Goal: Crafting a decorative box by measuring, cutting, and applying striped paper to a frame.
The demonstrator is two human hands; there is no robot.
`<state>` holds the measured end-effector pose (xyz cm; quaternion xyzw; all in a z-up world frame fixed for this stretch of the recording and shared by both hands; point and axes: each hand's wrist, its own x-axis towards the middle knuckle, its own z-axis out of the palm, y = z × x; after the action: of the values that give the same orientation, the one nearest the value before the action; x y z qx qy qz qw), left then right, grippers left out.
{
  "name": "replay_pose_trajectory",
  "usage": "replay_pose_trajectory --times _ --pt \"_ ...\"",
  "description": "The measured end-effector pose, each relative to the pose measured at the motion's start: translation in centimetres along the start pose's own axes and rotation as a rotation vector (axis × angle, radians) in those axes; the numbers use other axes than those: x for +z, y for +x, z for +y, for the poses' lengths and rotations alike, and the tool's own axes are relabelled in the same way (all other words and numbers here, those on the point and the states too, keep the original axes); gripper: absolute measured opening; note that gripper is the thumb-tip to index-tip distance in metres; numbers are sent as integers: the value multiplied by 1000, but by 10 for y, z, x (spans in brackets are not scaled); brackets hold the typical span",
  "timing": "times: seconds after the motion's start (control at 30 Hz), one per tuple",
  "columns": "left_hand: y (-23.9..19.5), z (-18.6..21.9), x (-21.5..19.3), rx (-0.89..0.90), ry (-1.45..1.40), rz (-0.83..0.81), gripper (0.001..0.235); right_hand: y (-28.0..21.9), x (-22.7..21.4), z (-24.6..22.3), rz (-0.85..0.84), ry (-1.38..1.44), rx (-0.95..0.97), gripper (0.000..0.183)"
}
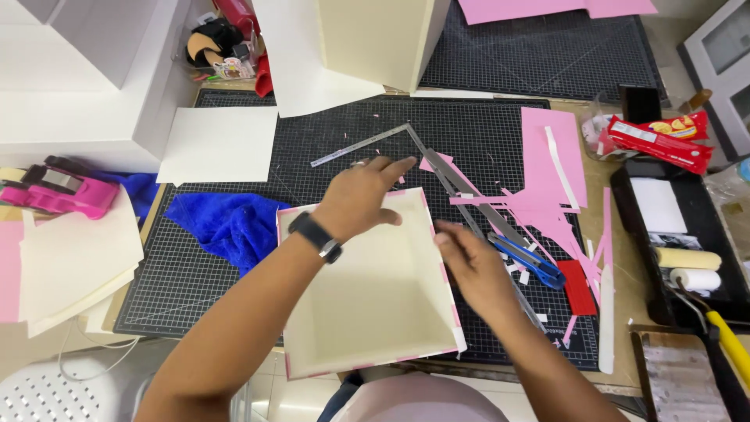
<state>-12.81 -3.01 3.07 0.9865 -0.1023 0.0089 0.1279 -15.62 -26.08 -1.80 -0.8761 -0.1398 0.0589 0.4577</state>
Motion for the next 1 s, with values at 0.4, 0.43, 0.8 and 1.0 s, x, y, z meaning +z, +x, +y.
replay_pose_trajectory --times 0.4,0.43,0.8,1.0 --pt "-232 -10 96 -409 -591 1080 20 114 30 -36 -296 -488 -780 49" --pt "-247 -7 125 -560 -817 1162 37 125 44 -41 -481 -651 -653 60" --pt "-254 40 126 -731 -1105 1123 73 186 42 -58 -686 -516 -170 22" --pt "-192 6 26 -168 -649 1004 66 127 77 21 -390 400 352 38"
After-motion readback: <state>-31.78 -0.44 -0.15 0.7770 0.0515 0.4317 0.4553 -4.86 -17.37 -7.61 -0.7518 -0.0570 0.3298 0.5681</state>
